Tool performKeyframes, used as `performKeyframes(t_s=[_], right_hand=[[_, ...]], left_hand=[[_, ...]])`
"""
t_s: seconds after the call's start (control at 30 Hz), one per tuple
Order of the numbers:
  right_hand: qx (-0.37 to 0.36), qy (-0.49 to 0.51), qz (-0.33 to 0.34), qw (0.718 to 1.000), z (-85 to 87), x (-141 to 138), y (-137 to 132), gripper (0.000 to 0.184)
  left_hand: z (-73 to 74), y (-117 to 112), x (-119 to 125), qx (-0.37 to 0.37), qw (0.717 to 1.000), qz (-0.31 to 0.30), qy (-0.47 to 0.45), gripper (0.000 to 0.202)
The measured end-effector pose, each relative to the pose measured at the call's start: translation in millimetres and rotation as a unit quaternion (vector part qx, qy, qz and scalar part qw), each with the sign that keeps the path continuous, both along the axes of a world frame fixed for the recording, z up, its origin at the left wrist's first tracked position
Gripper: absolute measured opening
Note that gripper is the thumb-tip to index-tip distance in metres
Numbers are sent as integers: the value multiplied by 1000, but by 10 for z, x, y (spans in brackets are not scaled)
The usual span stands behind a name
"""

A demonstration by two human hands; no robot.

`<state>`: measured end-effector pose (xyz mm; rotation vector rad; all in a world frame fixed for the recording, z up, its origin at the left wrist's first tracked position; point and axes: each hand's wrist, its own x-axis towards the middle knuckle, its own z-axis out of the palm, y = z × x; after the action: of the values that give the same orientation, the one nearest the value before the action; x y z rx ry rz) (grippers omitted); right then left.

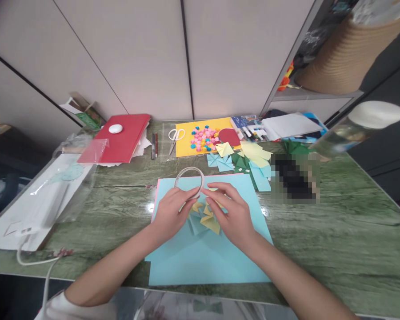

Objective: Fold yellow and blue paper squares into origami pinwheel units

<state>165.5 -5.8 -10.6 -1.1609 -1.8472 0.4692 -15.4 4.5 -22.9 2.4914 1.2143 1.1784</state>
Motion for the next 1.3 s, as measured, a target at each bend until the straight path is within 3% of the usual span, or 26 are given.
performKeyframes(t_s=[0.13, 0.27, 0.4, 0.83, 0.97, 1.3], right_hand=[[70, -19, -77, 994, -16, 12, 18, 30], [155, -111, -64, 980, -63, 29, 43, 35], [218, -163, -84, 958, -98, 37, 41, 24], [121, -125, -77, 982, -61, -35, 44, 6], [98, -104, -82, 986, -46, -76, 9, 8], [136, -37, -131, 981, -26, -184, -100, 11]], left_hand=[[-7, -9, 2, 7, 999, -2, 32, 28], [-28, -27, 16, 23, 998, -10, 55, 28], [-38, -38, 23, 22, 997, -1, 73, 28], [-15, -82, 10, 83, 981, -14, 174, 30], [8, -117, 32, 97, 985, -7, 144, 28], [82, -193, 65, 108, 993, -9, 55, 31]])
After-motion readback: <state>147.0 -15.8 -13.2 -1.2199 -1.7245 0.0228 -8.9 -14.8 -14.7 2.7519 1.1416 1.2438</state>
